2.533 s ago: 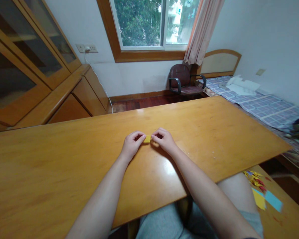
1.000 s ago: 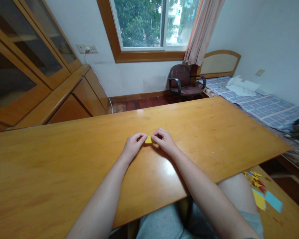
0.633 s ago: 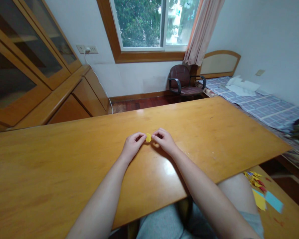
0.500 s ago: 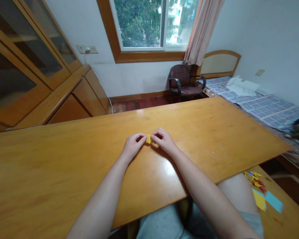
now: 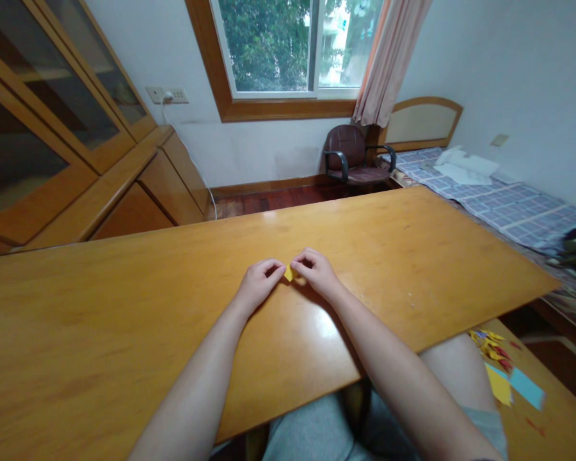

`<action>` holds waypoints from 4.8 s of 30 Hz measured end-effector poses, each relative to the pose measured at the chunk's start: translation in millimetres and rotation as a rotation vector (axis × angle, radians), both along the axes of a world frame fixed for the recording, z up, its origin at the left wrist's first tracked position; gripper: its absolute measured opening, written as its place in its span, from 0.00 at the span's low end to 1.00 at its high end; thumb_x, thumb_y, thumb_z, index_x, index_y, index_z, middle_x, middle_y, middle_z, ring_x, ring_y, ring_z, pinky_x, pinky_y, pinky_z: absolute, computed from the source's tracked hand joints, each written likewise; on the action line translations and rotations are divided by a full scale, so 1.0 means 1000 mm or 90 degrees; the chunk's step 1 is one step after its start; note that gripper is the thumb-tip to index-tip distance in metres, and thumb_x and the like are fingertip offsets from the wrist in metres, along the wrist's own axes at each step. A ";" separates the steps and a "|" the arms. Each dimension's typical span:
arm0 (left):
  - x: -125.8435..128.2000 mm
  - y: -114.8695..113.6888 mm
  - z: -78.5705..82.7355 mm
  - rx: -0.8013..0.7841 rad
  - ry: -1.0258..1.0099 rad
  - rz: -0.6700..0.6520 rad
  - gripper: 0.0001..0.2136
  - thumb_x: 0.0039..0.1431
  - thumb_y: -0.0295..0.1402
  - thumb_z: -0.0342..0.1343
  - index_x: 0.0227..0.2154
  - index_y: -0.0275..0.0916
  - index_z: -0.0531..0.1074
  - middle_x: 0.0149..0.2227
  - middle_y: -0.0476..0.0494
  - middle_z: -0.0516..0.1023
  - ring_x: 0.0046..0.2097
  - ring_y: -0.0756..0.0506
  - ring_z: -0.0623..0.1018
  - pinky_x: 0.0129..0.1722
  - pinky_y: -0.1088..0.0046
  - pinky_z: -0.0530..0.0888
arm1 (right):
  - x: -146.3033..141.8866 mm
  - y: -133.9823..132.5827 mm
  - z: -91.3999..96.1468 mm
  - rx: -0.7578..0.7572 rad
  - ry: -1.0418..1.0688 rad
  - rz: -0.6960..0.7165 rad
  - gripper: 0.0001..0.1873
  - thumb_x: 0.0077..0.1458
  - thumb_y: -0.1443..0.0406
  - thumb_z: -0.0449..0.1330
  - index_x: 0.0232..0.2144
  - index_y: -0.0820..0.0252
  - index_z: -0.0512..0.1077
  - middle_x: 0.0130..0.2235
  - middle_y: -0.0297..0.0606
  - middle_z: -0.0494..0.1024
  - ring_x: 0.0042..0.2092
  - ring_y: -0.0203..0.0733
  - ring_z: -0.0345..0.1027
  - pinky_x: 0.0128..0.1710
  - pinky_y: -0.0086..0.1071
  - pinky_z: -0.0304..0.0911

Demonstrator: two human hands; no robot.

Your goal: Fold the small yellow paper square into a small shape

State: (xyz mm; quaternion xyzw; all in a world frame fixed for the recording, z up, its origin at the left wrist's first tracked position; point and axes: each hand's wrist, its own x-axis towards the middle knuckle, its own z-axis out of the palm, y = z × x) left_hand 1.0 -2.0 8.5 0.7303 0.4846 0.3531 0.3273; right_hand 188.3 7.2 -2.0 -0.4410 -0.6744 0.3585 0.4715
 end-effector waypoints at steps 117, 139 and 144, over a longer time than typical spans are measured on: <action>-0.004 0.006 -0.009 -0.019 -0.124 0.082 0.11 0.56 0.41 0.59 0.30 0.37 0.76 0.30 0.47 0.78 0.34 0.47 0.76 0.36 0.74 0.70 | 0.000 0.000 0.000 -0.064 0.058 -0.006 0.09 0.53 0.60 0.63 0.27 0.60 0.75 0.29 0.34 0.74 0.33 0.37 0.67 0.36 0.31 0.60; 0.000 0.004 -0.005 -0.109 -0.186 0.047 0.11 0.55 0.42 0.59 0.31 0.37 0.75 0.30 0.49 0.76 0.34 0.48 0.74 0.38 0.73 0.70 | -0.001 -0.003 0.000 -0.114 0.082 0.057 0.12 0.54 0.56 0.61 0.29 0.60 0.73 0.28 0.33 0.72 0.29 0.35 0.66 0.31 0.29 0.61; 0.001 0.003 -0.004 -0.157 -0.267 0.034 0.13 0.54 0.42 0.60 0.36 0.38 0.76 0.31 0.48 0.76 0.34 0.48 0.73 0.37 0.73 0.71 | 0.001 -0.003 0.001 -0.145 0.119 0.065 0.13 0.52 0.56 0.62 0.27 0.61 0.72 0.27 0.32 0.72 0.29 0.35 0.64 0.31 0.28 0.60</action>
